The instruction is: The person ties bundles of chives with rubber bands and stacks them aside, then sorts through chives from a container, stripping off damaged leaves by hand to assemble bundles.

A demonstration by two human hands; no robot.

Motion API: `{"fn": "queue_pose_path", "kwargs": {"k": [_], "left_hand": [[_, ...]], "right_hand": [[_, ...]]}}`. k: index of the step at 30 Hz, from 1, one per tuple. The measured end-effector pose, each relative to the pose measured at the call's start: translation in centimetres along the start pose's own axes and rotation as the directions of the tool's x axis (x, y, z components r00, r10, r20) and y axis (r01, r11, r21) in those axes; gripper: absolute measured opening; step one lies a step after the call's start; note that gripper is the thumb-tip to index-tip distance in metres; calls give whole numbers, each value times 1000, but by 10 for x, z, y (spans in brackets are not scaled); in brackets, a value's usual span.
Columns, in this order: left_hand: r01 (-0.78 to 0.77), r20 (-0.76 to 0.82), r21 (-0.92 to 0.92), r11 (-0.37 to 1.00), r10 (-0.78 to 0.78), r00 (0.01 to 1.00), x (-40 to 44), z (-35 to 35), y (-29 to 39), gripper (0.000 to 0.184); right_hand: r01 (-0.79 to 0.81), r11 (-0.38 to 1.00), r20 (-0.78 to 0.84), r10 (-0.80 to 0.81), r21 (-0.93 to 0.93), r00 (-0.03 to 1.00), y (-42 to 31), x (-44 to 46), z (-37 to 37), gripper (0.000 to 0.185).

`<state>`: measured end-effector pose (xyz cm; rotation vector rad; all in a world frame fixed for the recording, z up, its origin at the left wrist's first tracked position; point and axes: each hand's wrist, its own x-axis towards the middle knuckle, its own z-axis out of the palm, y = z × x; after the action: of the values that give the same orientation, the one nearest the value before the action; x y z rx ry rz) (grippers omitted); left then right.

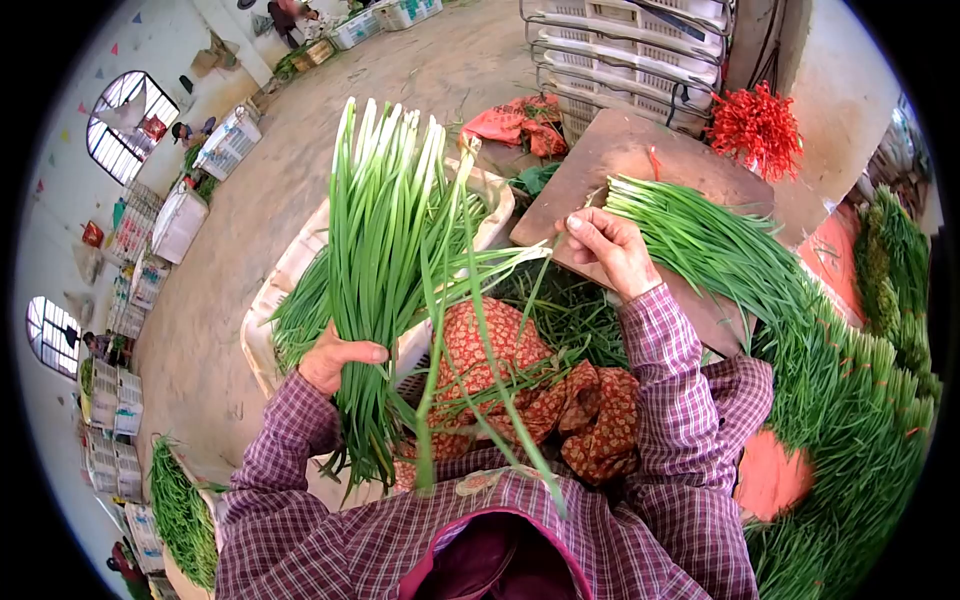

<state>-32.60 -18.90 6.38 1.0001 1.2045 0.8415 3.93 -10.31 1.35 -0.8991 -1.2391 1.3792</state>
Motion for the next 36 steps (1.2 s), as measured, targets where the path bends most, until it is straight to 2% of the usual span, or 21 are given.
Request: {"fn": "queue_pose_path", "kwargs": {"k": [3, 5, 7, 9, 11, 13, 14, 15, 18, 22, 26, 28, 32, 34, 35, 36], "left_hand": [[64, -7, 9, 998, -64, 998, 3, -2, -9, 71], [82, 24, -27, 996, -81, 996, 2, 4, -9, 74], [83, 43, -22, 996, -82, 996, 4, 5, -11, 76], [120, 87, -7, 993, -119, 989, 7, -2, -15, 77], [120, 97, 8, 993, -121, 988, 5, -1, -16, 76], [116, 105, 19, 993, -118, 987, 6, -4, -19, 75], [125, 184, 7, 992, -124, 975, 10, -9, -23, 73], [135, 261, -5, 991, -129, 957, 10, -9, -23, 70], [110, 247, 41, 993, -117, 962, 8, -2, -20, 66], [106, 255, 62, 992, -118, 960, 7, -1, -23, 66], [98, 218, 7, 995, -97, 971, 5, 4, -25, 67], [112, 202, -3, 994, -109, 973, 4, 4, -27, 66], [108, 244, 34, 994, -113, 963, 6, -4, -30, 67], [166, 312, 86, 982, -184, 932, 9, -11, -33, 72], [165, 313, 86, 982, -184, 932, 10, -14, -34, 72], [173, 300, 86, 981, -191, 935, 9, -16, -36, 73]], "right_hand": [[35, 999, -43, -35, -6, 998, -8, -6, 3, 27], [158, 985, -82, -164, -73, 983, -13, -7, 7, 25], [198, 966, -127, -220, -167, 967, -33, -11, 23, 24], [233, 966, -59, -241, -114, 969, -38, -6, 34, 35], [182, 970, 84, -170, -159, 982, -36, 2, 41, 57], [33, 996, 208, -15, -84, 978, -38, 5, 45, 64], [-29, 998, 254, 41, -51, 966, -35, 8, 46, 65], [-30, 998, 254, 42, -50, 966, -28, 11, 48, 65], [-45, 999, 404, 36, 14, 914, -16, 17, 51, 49], [-7, 1000, 363, -1, 19, 932, -19, 10, 57, 39], [-63, 998, 384, 53, 13, 922, -22, 5, 60, 39], [-62, 993, 343, 25, 99, 939, -22, 3, 63, 38], [-59, 994, 349, 24, 90, 937, -17, 3, 67, 37], [-33, 998, 288, 44, -43, 957, -16, 4, 70, 31], [-33, 998, 287, 44, -44, 957, -16, 2, 71, 31], [21, 986, 196, 11, -162, 981, -28, -4, 74, 28]]}}
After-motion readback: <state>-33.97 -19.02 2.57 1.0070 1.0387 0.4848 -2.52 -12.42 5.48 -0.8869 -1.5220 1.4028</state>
